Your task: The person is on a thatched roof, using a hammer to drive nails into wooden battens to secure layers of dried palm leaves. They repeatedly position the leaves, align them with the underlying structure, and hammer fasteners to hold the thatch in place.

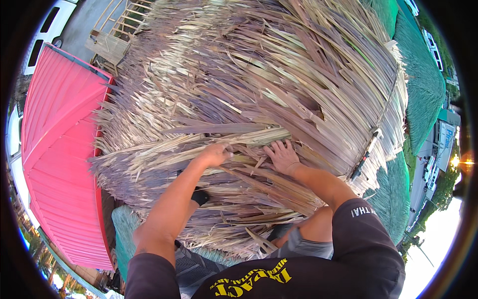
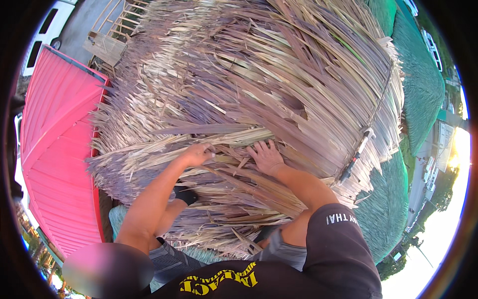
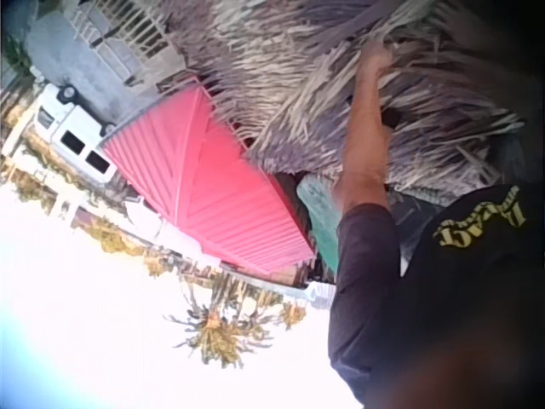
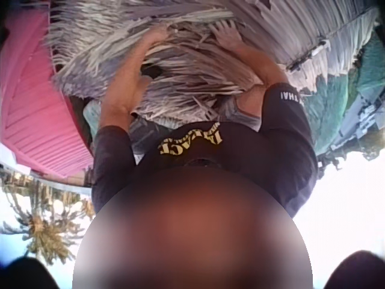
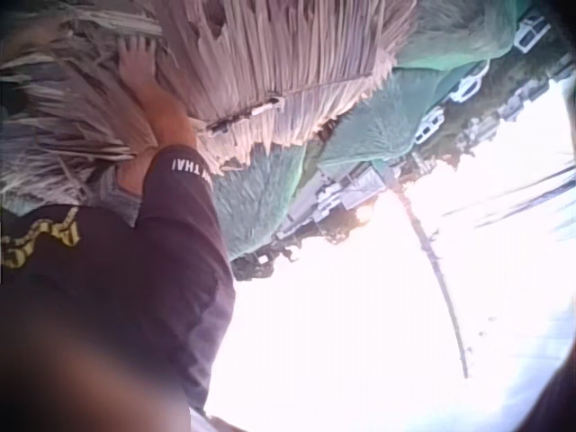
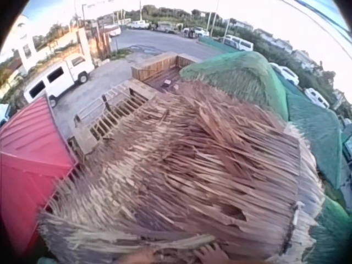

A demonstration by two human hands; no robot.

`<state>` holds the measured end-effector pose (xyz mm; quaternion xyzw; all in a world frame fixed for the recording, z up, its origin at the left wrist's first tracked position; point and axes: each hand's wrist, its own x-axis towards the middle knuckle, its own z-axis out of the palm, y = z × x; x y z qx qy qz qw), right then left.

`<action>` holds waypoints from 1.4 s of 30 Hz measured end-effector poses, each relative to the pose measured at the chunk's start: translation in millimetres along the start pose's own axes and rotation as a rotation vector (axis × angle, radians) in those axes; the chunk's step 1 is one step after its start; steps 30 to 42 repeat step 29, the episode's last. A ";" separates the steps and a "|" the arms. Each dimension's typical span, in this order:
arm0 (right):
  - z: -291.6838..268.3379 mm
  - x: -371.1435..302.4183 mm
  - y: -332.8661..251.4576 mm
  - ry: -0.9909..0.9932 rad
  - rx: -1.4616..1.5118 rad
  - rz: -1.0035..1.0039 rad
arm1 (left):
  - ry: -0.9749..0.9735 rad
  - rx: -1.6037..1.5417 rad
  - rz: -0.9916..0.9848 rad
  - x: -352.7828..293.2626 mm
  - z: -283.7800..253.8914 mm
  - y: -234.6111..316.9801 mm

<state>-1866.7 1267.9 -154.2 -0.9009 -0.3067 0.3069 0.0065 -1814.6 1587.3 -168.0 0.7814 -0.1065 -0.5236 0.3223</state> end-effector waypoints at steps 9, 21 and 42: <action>-12.9 11.3 -12.3 -0.148 -0.008 0.098 | 0.197 -0.009 -0.145 -85.4 -116.1 -90.4; 15.2 18.1 -25.2 -0.038 -0.238 0.204 | 1.381 -0.697 -0.742 -323.3 75.4 -468.5; 50.7 64.4 8.4 -0.211 -0.523 0.366 | 0.621 -1.670 -1.739 -103.5 505.0 -463.4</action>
